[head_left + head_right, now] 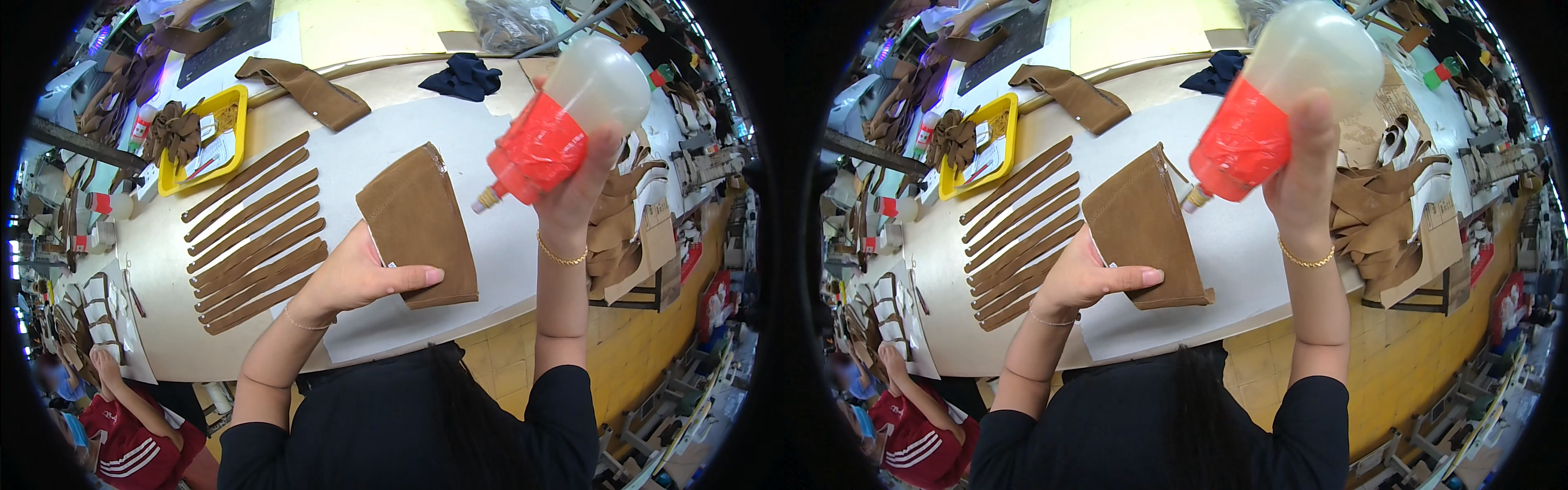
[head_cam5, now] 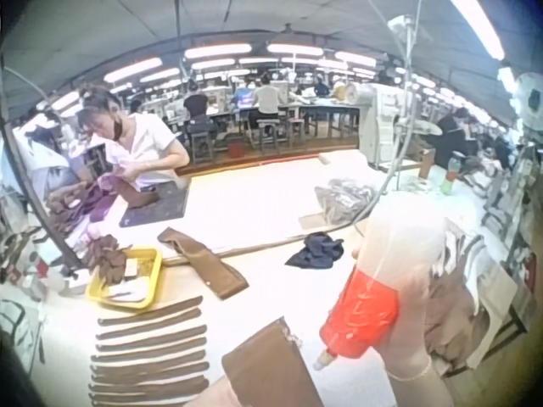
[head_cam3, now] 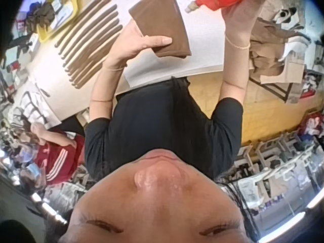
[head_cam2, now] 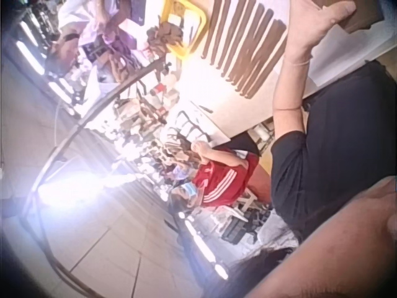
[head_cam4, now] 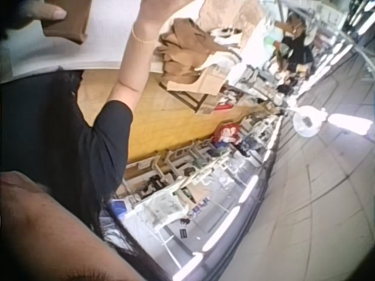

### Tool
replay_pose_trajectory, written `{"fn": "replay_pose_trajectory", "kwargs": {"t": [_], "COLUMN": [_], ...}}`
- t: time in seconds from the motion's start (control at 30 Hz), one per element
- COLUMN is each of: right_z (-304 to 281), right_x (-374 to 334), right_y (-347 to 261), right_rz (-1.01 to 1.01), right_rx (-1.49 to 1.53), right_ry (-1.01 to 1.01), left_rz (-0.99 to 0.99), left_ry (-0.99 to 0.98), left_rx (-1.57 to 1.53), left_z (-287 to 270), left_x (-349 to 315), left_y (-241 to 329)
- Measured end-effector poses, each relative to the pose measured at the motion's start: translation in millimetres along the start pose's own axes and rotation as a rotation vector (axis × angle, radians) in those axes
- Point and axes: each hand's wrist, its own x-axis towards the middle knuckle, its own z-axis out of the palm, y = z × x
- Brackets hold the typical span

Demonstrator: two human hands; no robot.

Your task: The person applies glue from a red-capped bottle to brown leather strips and folded leather pieces on a workbench. They wipe the nozzle with a dark cloth, then continue applying glue to additional strips and a folded leather item, placing them on the table.

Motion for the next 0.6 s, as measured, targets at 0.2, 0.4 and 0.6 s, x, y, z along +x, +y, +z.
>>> {"fn": "replay_pose_trajectory", "kwargs": {"t": [0.2, 0.4, 0.6], "right_z": [7, 10, 12], "right_x": [14, 11, -6], "right_y": [0, -1, -8], "right_rz": [-0.15, -0.133, -0.082], "right_rx": [-0.204, -0.255, -0.206], "right_ry": [-0.151, -0.189, -0.183], "left_rz": [0.033, 0.057, 0.029], "left_ry": [-0.042, -0.053, -0.058], "left_rx": [0.045, 0.003, 0.02], "left_z": [6, 6, 3], "left_x": [-4, -6, -6], "left_y": [12, 15, 14]}}
